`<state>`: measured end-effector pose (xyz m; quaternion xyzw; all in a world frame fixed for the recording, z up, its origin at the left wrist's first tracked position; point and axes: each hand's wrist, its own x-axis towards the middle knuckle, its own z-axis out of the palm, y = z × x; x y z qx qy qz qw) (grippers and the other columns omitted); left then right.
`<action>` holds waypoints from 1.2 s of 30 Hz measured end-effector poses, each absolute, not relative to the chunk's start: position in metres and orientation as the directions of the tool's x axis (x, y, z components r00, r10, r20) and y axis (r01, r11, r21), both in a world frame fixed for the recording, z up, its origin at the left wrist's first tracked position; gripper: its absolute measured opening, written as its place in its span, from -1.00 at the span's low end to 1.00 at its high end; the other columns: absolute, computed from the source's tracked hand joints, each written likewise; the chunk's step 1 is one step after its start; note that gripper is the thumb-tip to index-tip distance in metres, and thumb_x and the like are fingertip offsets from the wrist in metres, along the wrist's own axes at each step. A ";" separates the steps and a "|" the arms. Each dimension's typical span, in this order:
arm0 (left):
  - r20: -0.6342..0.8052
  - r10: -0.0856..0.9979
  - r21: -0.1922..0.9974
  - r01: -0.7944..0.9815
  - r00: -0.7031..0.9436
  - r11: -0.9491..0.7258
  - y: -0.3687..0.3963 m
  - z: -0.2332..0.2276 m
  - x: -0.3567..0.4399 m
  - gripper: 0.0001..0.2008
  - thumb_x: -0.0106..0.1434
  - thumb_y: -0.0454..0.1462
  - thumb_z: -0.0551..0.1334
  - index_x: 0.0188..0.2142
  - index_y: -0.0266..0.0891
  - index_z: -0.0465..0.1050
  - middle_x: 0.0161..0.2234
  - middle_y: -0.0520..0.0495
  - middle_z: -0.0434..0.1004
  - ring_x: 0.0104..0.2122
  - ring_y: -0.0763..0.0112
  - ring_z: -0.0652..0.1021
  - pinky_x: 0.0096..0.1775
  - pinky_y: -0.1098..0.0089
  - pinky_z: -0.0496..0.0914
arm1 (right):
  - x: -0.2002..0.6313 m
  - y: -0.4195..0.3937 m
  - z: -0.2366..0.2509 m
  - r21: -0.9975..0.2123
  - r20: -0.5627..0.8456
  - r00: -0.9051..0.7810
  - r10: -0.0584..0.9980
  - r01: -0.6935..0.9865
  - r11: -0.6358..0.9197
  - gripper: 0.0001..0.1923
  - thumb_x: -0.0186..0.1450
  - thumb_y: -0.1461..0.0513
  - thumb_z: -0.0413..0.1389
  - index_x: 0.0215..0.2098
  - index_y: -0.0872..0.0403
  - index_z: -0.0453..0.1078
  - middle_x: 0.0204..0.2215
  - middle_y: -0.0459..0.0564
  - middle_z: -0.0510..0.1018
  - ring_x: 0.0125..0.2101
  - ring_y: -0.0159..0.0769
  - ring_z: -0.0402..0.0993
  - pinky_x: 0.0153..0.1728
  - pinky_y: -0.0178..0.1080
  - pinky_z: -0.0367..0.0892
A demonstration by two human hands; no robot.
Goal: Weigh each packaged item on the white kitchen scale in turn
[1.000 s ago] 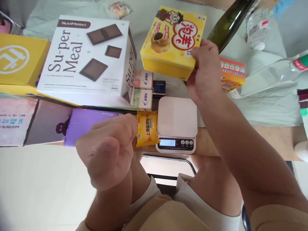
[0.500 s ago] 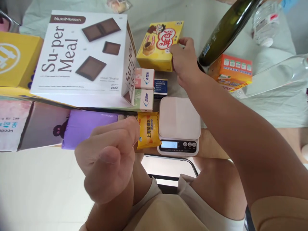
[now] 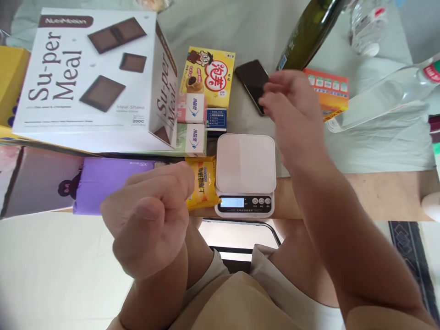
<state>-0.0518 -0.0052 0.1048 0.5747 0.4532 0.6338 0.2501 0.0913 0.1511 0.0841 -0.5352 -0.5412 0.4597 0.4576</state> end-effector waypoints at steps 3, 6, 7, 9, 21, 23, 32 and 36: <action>0.512 0.841 0.855 0.199 -0.177 -0.479 0.000 0.103 -0.040 -0.41 0.49 0.08 0.20 -0.58 -0.16 0.15 -0.69 0.04 0.02 -0.60 0.41 0.25 -0.52 0.24 0.11 | 0.150 0.093 0.091 -0.995 0.084 0.218 0.972 0.078 0.069 -0.68 -0.02 0.24 0.16 -0.26 -0.04 0.37 -0.30 -0.22 0.53 -0.37 -0.46 0.52 -0.07 -0.13 0.47; 0.535 0.832 0.844 0.131 -0.146 -0.520 0.007 0.098 -0.020 -0.40 0.51 0.00 0.20 -0.58 -0.18 0.04 -0.69 0.08 -0.07 -0.63 0.47 0.13 -0.55 0.26 0.02 | 0.221 0.051 0.081 -0.989 0.113 0.534 0.838 0.139 0.045 -0.69 -0.16 0.26 0.18 -0.38 -0.07 0.41 -0.42 -0.19 0.50 -0.45 -0.33 0.51 -0.13 0.00 0.47; 0.551 0.823 0.835 0.090 -0.142 -0.543 0.009 0.097 -0.011 -0.40 0.52 -0.04 0.19 -0.58 -0.19 -0.01 -0.69 0.09 -0.12 -0.64 0.50 0.08 -0.55 0.27 -0.03 | 0.247 0.042 0.074 -0.983 0.136 0.611 0.780 0.179 0.031 -0.68 -0.19 0.26 0.18 -0.41 -0.07 0.41 -0.42 -0.17 0.49 -0.46 -0.31 0.48 -0.10 0.07 0.48; 0.551 0.826 0.833 0.016 -0.117 -0.554 0.014 0.093 0.011 -0.42 0.52 -0.13 0.19 -0.56 -0.23 -0.07 -0.66 0.11 -0.17 -0.63 0.55 0.01 -0.55 0.29 -0.09 | 0.299 0.030 0.061 -0.965 0.190 0.717 0.670 0.264 -0.009 -0.69 -0.22 0.26 0.17 -0.44 -0.10 0.39 -0.46 -0.17 0.43 -0.47 -0.30 0.40 0.03 0.24 0.47; 0.438 0.784 0.895 -0.128 0.439 -0.428 0.012 0.060 0.158 -0.56 0.28 -0.39 0.18 -0.53 -0.21 -0.14 -0.66 0.17 -0.05 -0.60 0.59 -0.01 -0.55 0.41 0.00 | 0.520 0.058 0.019 -0.861 0.310 0.762 0.569 0.479 -0.171 -0.18 -0.24 0.28 0.47 -0.07 -0.27 0.27 0.15 -0.12 0.39 0.30 -0.09 0.33 0.44 0.26 0.09; 0.396 0.792 0.912 -0.094 0.465 -0.400 0.013 0.054 0.162 -0.56 0.28 -0.37 0.19 -0.55 -0.21 -0.11 -0.66 0.17 -0.03 -0.61 0.59 0.02 -0.55 0.41 0.01 | 0.529 0.066 0.012 -0.882 0.274 0.718 0.640 0.453 -0.131 -0.23 -0.16 0.28 0.46 -0.07 -0.25 0.24 0.05 -0.10 0.47 0.17 -0.13 0.48 0.34 0.19 0.26; 0.163 0.900 0.982 0.021 0.404 -0.187 0.032 0.044 0.180 -0.71 0.31 -0.22 0.23 -0.48 -0.19 0.17 -0.53 0.11 0.30 -0.50 0.54 0.32 -0.44 0.44 0.26 | 0.502 0.065 -0.007 -0.875 0.349 0.544 0.763 0.481 0.057 -0.17 -0.19 0.07 0.46 0.00 -0.22 0.23 0.14 0.01 0.39 0.22 -0.06 0.45 0.37 0.20 0.27; 0.005 0.905 0.996 0.082 0.426 -0.044 0.041 0.037 0.195 -0.66 0.31 -0.01 0.28 -0.08 -0.18 0.41 0.02 -0.19 0.59 0.01 0.17 0.59 0.00 0.18 0.56 | 0.463 0.053 -0.013 -0.852 0.367 0.392 0.844 0.506 0.136 -0.11 -0.09 0.00 0.43 0.17 -0.25 0.23 0.26 0.05 0.31 0.38 0.04 0.33 0.45 0.26 0.21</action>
